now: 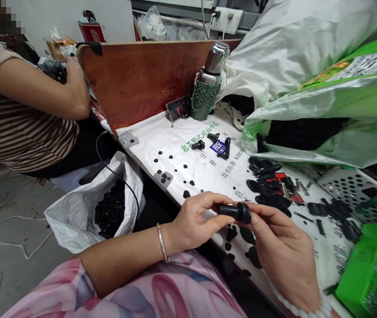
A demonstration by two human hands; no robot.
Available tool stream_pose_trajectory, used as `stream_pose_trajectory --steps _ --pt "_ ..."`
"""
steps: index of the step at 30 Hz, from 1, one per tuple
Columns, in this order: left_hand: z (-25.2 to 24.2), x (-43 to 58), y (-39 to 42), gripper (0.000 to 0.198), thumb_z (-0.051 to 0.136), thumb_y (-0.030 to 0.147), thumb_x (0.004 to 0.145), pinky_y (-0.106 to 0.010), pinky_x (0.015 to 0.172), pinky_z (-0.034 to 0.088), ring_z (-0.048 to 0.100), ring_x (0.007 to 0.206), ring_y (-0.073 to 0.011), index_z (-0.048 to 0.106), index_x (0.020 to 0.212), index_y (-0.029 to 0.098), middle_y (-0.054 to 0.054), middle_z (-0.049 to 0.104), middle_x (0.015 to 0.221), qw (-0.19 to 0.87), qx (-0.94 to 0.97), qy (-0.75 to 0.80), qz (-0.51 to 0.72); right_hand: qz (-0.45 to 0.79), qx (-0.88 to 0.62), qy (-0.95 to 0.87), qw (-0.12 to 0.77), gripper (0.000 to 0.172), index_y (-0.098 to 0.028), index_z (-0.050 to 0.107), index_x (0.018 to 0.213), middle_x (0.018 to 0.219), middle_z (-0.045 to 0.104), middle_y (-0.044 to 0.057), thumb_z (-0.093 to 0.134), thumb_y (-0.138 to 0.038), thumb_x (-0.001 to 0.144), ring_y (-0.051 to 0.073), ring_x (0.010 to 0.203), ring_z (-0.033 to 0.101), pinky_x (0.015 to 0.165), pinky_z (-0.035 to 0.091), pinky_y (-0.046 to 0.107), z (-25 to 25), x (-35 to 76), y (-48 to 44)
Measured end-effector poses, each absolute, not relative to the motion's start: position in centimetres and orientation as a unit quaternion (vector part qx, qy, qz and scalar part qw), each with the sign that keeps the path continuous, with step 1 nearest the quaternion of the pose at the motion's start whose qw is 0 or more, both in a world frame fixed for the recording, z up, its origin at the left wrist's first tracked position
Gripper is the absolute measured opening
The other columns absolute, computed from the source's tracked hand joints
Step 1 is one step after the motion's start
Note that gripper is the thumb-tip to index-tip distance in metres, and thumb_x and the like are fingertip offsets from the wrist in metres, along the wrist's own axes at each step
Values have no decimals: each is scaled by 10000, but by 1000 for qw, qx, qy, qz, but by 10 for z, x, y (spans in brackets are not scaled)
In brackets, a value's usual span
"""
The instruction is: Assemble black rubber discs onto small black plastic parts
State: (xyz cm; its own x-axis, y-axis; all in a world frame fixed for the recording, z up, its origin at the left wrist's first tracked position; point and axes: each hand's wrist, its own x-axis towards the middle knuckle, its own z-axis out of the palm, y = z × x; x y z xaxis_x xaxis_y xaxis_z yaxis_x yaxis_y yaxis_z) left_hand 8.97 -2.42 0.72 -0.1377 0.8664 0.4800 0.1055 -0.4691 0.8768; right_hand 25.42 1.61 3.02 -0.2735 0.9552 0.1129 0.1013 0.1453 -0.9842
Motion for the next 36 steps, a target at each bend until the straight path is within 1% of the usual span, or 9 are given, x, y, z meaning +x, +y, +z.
stream_pose_trajectory --steps 3,6,12,17,23,25,27,32,36 --pt "15 92 -25 289 694 320 749 -209 591 489 581 609 -97 619 924 104 -46 642 761 509 440 414 613 444 -371 -684 444 97 -229 674 930 957 687 47 634 -261 847 153 893 648 790 531 208 30 255 18" --pt "20 87 -26 415 704 470 705 -170 445 409 498 434 -55 602 852 95 5 582 591 632 372 387 559 359 -305 -769 432 125 -216 628 968 1040 643 60 576 -157 871 150 986 602 855 495 220 29 259 19" --pt "25 74 -30 464 720 535 653 -215 452 483 373 331 -14 532 646 110 56 499 507 791 291 327 429 266 -169 -888 336 236 -189 551 1044 1089 584 90 509 -42 863 150 1014 568 875 460 230 34 272 21" --pt "28 80 -38 396 666 486 727 -192 451 416 429 400 -48 589 786 102 42 497 530 716 353 381 466 310 -211 -860 345 164 -202 555 990 1014 602 78 512 -91 877 149 960 588 830 483 225 36 270 18" --pt "22 79 -34 229 516 293 878 -246 695 416 534 716 -131 653 918 114 -63 611 782 384 631 456 495 419 -320 -754 391 51 -217 620 891 888 672 42 595 -193 854 147 797 660 705 553 187 27 261 11" --pt "21 75 -30 240 510 297 886 -254 710 416 535 723 -140 661 930 116 -69 617 781 348 670 437 489 446 -345 -729 389 34 -216 633 869 870 688 36 627 -221 836 144 751 671 678 562 178 28 262 11" --pt "22 73 -26 226 530 286 870 -242 688 421 535 705 -131 665 921 112 -66 617 779 385 656 418 497 458 -347 -722 386 61 -213 632 883 912 695 51 638 -244 830 164 785 679 701 573 206 31 264 13" --pt "18 81 -21 326 644 390 773 -196 505 393 468 514 -69 621 924 101 -2 552 644 623 450 398 501 412 -337 -769 355 198 -227 646 1024 987 697 58 643 -249 828 179 834 679 758 574 249 37 270 28" --pt "11 93 -12 459 724 468 691 -212 538 436 534 503 -70 565 925 106 -11 595 682 682 364 339 537 383 -325 -791 348 178 -250 701 997 1013 700 41 627 -264 835 196 945 652 852 542 285 49 262 42"
